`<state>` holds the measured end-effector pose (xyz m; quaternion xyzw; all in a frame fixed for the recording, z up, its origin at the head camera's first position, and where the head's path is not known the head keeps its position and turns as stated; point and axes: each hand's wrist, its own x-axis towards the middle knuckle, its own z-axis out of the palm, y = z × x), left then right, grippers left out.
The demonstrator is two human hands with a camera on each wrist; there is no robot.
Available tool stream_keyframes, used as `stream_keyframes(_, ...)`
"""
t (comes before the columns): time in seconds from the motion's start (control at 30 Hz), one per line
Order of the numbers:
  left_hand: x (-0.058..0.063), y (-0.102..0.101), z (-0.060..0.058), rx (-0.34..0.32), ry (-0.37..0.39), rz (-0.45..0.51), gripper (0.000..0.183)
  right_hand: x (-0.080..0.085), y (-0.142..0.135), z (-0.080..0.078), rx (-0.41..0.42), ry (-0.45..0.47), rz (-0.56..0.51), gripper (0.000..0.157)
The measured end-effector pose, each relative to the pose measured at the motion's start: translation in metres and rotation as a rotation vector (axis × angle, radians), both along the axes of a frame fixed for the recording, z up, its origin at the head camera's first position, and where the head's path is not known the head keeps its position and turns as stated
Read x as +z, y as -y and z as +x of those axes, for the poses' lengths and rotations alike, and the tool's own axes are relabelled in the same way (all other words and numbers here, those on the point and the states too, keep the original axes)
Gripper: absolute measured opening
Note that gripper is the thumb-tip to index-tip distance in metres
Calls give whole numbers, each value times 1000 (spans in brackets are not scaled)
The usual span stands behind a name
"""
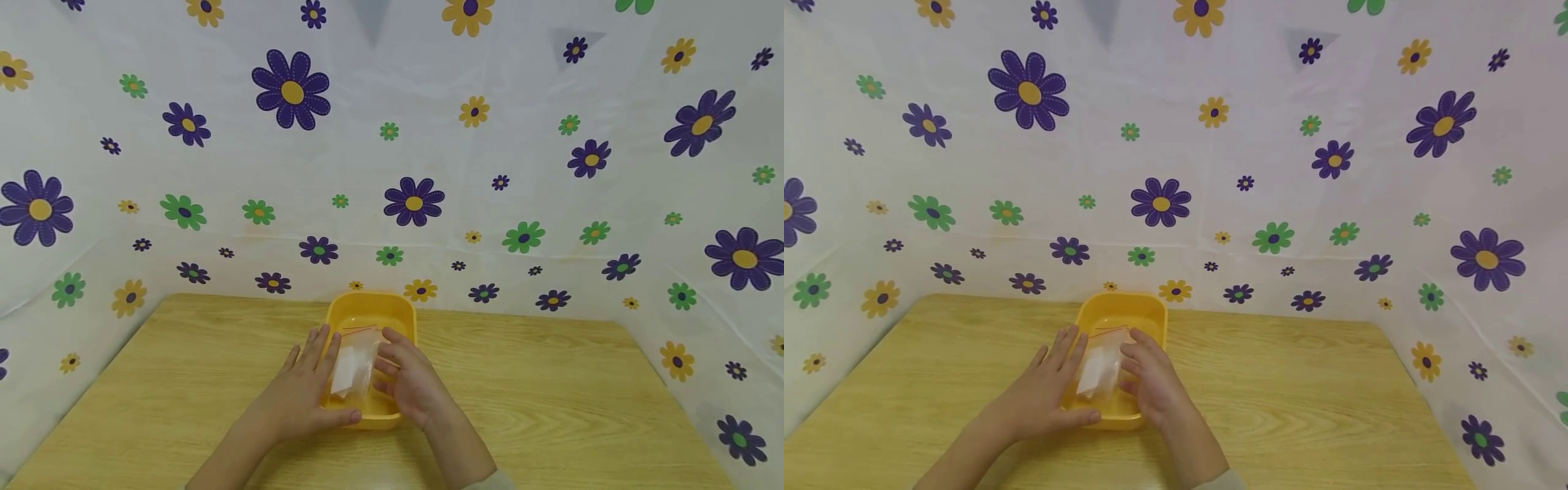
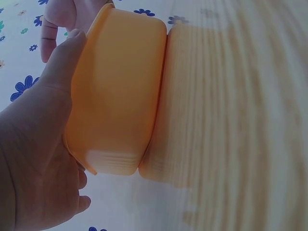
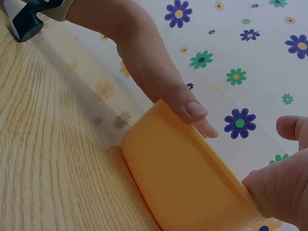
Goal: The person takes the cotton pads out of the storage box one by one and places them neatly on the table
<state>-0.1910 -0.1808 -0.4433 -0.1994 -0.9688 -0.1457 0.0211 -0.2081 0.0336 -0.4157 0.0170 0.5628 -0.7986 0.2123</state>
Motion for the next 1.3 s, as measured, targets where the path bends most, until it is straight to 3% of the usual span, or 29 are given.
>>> stream_keyframes(0.27, 0, 0, -1, -4, 1, -2, 124, 0, -1, -1, 14, -5, -20, 60)
stream_keyframes(0.5, 2, 1, 0, -9, 5, -5, 123, 0, 0, -1, 6, -13, -44, 46)
stream_keyframes(0.67, 2, 1, 0, -18, -16, 9, 122, 2, 0, 1, -30, -38, -75, 53)
stream_keyframes(0.87, 2, 2, 0, -15, 0, 14, 121, 5, -3, 4, -32, -109, -37, 63)
stream_keyframes(1.0, 1, 3, 0, -8, 15, 14, 121, 5, -4, 4, -90, -172, 11, 65)
stream_keyframes(1.17, 0, 3, -1, -6, 20, 16, 121, 1, -5, 3, -243, -285, 95, 65)
stream_keyframes(1.3, -1, 2, -1, -4, 13, 15, 122, -1, -7, 2, -347, -312, 108, 59)
